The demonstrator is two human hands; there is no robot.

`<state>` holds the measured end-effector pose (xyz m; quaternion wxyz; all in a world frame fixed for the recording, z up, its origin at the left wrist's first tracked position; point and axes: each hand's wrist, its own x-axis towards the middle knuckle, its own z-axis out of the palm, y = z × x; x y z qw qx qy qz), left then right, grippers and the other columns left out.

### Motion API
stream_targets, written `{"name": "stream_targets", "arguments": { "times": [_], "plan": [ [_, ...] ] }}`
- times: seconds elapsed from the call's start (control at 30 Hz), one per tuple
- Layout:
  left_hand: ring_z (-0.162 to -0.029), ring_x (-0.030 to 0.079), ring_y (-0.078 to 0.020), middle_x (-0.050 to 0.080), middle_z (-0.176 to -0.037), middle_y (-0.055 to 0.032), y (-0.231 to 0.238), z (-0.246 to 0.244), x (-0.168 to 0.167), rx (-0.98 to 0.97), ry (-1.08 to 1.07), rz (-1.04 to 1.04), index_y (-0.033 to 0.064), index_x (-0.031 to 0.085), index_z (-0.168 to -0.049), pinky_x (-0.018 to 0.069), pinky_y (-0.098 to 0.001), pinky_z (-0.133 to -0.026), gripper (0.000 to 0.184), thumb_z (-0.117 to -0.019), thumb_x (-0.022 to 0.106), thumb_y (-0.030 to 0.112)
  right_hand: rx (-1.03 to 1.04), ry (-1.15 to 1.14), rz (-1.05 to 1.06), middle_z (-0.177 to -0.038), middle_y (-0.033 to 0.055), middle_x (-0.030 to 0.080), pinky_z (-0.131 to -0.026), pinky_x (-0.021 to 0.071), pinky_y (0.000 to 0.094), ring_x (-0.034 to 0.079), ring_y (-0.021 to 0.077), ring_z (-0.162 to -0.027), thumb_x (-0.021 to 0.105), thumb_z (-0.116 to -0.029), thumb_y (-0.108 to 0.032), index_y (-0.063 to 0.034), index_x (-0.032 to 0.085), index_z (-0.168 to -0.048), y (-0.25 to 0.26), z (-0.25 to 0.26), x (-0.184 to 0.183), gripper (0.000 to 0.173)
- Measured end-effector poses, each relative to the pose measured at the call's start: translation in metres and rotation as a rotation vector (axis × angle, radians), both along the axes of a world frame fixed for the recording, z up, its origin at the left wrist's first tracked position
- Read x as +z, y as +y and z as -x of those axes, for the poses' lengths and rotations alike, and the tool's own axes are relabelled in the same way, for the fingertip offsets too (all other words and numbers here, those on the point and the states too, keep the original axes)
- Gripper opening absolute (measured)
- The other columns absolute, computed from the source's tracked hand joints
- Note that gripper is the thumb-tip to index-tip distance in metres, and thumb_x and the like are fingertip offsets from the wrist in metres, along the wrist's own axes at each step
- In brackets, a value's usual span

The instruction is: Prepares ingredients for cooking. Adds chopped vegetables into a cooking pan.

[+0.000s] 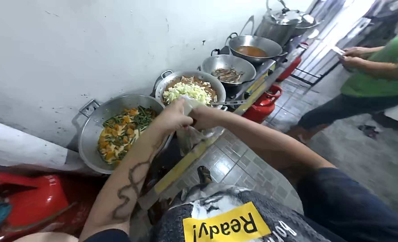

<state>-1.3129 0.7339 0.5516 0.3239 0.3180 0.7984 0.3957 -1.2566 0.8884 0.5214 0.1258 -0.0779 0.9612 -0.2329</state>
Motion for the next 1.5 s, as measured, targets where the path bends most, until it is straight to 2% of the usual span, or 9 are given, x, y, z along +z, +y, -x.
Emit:
{"name": "stream_targets", "arguments": {
  "times": [0.13,0.23,0.37,0.67,0.8,1.03,1.17,1.37,1.5],
  "plan": [
    [-0.066,0.057,-0.0129,0.059,-0.095,-0.0147,0.064,0.061,0.026,0.178,0.017,0.095,0.0008,0.039,-0.148,0.0503,-0.0262,-0.062,0.064,-0.0903,0.063,-0.012,0.088,-0.004,0.068,-0.106,0.0179,0.073,-0.093,0.0531,0.0546,0.069,0.0311,-0.099,0.074,-0.0957,-0.015,-0.0030,0.075,-0.114,0.088,0.083,0.053,0.022],
    [-0.064,0.056,-0.0099,0.060,-0.094,-0.0124,0.091,0.091,0.041,0.341,0.005,0.099,0.0023,0.038,-0.149,0.0495,-0.0234,-0.060,0.064,-0.0916,0.063,-0.011,0.082,-0.022,0.322,-0.099,0.0105,0.073,-0.080,0.0590,0.0342,0.069,0.0137,-0.082,0.069,-0.0975,-0.008,-0.0010,0.072,-0.114,0.147,0.139,0.086,0.018],
    [-0.064,0.057,-0.0089,0.061,-0.102,-0.0133,0.109,0.108,0.045,0.598,-0.031,-0.009,0.0049,0.039,-0.151,0.0493,-0.0212,-0.058,0.067,-0.0899,0.061,-0.014,-0.013,-0.081,0.533,-0.098,0.0076,0.070,-0.076,0.0593,0.0281,0.068,0.0094,-0.078,0.066,-0.0990,-0.006,-0.0005,0.069,-0.117,0.211,0.212,0.090,0.019],
    [-0.055,0.053,-0.0017,0.063,-0.090,-0.0065,0.139,0.092,0.029,0.869,-0.009,-0.158,0.0043,0.042,-0.147,0.0444,-0.0134,-0.048,0.067,-0.0867,0.059,-0.018,-0.028,-0.152,-0.081,-0.126,0.0285,0.066,-0.103,0.0433,0.0701,0.060,0.0486,-0.123,0.077,-0.0901,-0.009,-0.0014,0.071,-0.124,0.283,0.349,-0.096,0.035],
    [-0.054,0.054,-0.0024,0.063,-0.088,-0.0046,0.137,0.069,0.023,0.982,-0.020,-0.194,0.0066,0.042,-0.147,0.0455,-0.0143,-0.046,0.071,-0.0837,0.058,-0.020,0.001,-0.157,-0.129,-0.128,0.0327,0.063,-0.105,0.0420,0.0699,0.057,0.0501,-0.126,0.074,-0.0927,-0.010,0.0087,0.067,-0.119,0.268,0.355,-0.099,0.033],
    [-0.049,0.051,0.0003,0.065,-0.090,-0.0020,0.136,0.036,0.023,1.013,-0.003,-0.217,0.0128,0.044,-0.148,0.0439,-0.0118,-0.042,0.073,-0.0840,0.053,-0.019,0.428,-0.175,-0.115,-0.129,0.0292,0.064,-0.108,0.0414,0.0633,0.059,0.0461,-0.125,0.075,-0.0936,-0.009,0.0046,0.066,-0.128,0.222,0.333,-0.084,0.038],
    [-0.049,0.052,0.0003,0.065,-0.087,-0.0013,0.145,0.032,0.022,0.993,-0.013,-0.247,0.0089,0.045,-0.145,0.0445,-0.0120,-0.043,0.073,-0.0781,0.053,-0.019,0.628,-0.127,-0.242,-0.125,0.0274,0.065,-0.108,0.0425,0.0624,0.060,0.0452,-0.122,0.081,-0.0893,-0.012,0.0042,0.070,-0.120,0.216,0.322,-0.082,0.036],
    [-0.051,0.054,-0.0014,0.066,-0.088,-0.0033,0.157,0.028,0.016,0.911,-0.021,-0.247,0.0075,0.040,-0.149,0.0458,-0.0129,-0.045,0.073,-0.0815,0.053,-0.019,0.538,-0.096,-0.236,-0.117,0.0287,0.067,-0.104,0.0433,0.0652,0.062,0.0473,-0.116,0.082,-0.0867,-0.007,0.0056,0.070,-0.117,0.249,0.293,-0.051,0.035],
    [-0.052,0.055,-0.0025,0.067,-0.092,-0.0036,0.163,0.029,0.013,0.893,-0.066,-0.281,0.0084,0.040,-0.149,0.0472,-0.0139,-0.046,0.076,-0.0794,0.053,-0.019,0.456,-0.053,-0.223,-0.111,0.0265,0.071,-0.102,0.0455,0.0658,0.065,0.0463,-0.112,0.074,-0.0958,-0.014,0.0034,0.075,-0.107,0.266,0.295,-0.055,0.020]
  ]
}}
